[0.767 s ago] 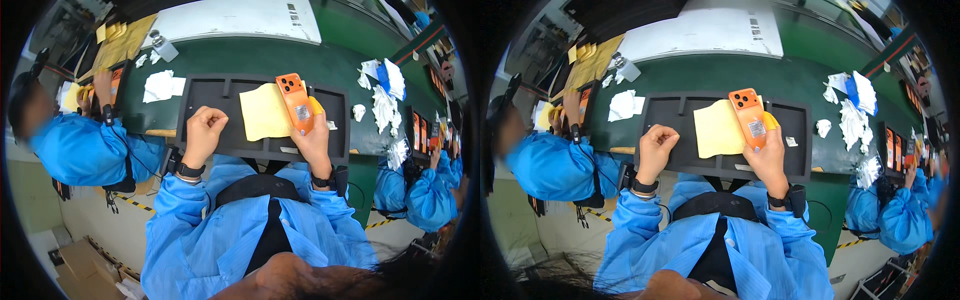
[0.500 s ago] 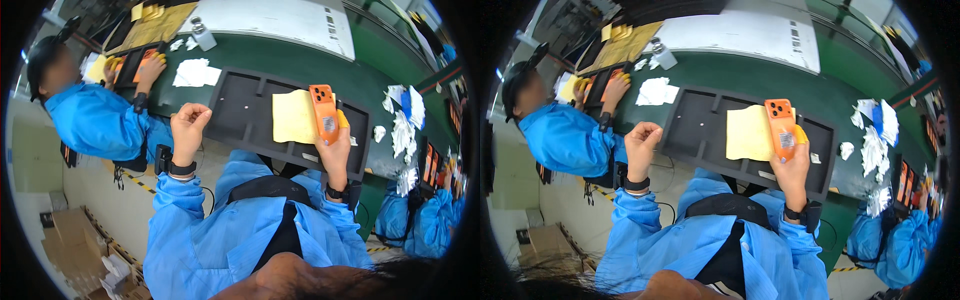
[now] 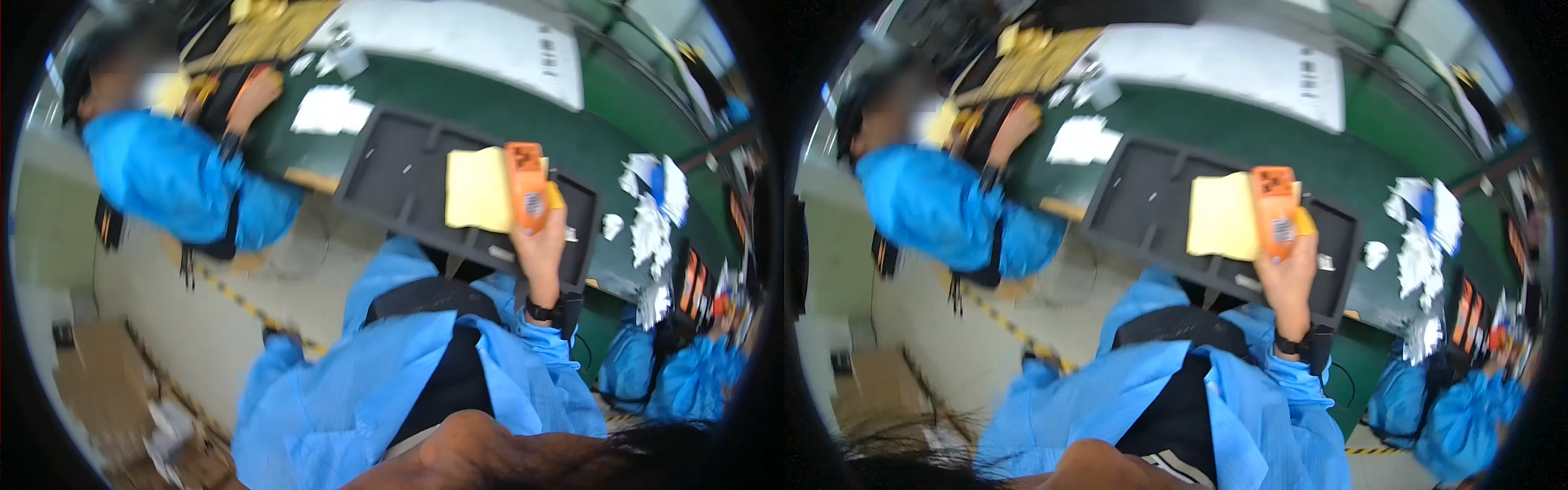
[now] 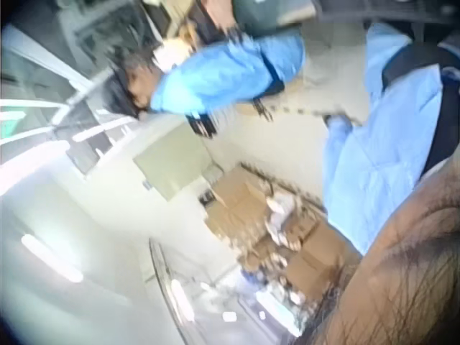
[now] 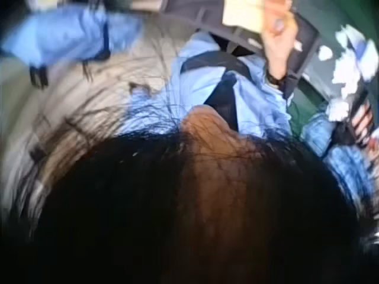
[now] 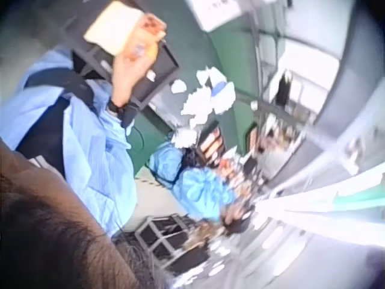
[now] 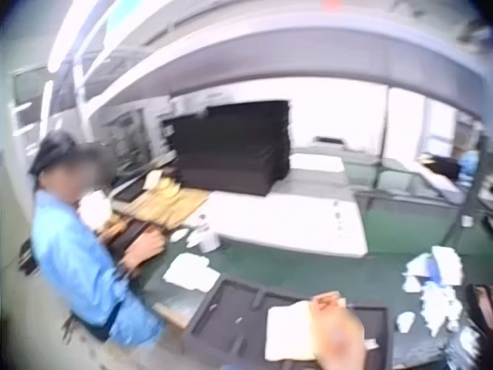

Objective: Cleaning and preparing smartphone backs and screens at a factory finishing workstation.

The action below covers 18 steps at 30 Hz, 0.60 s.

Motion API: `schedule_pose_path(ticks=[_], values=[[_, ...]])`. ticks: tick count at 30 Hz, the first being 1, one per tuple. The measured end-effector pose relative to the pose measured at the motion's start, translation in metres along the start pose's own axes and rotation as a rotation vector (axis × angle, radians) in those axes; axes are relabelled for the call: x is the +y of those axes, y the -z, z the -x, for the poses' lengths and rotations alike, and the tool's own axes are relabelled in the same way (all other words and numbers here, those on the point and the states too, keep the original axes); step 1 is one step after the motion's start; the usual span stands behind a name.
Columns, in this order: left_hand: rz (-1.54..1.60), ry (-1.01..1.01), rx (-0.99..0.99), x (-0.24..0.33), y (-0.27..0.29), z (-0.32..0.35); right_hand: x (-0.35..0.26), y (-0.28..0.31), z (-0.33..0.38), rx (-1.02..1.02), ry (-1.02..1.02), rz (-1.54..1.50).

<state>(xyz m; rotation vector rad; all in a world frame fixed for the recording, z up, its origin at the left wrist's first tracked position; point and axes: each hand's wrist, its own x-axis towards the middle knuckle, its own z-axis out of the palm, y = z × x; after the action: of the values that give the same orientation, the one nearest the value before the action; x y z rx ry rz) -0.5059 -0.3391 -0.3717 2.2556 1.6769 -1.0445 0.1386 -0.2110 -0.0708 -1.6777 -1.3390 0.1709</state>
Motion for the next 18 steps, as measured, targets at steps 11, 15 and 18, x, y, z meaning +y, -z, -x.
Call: schedule_pose_path(ticks=[11, 15, 18], values=[[1.359, 0.565, -0.316, 0.032, 0.170, -0.004, 0.015, 0.001, 0.001, 0.041, -0.227, -0.300], [0.838, 0.161, -0.053, 0.004, 0.139, -0.040, 0.022, 0.015, -0.009, 0.010, -0.262, -0.560], [0.515, -0.014, 0.339, 0.016, 0.191, -0.039, 0.030, 0.036, -0.020, -0.024, -0.458, -0.801]])
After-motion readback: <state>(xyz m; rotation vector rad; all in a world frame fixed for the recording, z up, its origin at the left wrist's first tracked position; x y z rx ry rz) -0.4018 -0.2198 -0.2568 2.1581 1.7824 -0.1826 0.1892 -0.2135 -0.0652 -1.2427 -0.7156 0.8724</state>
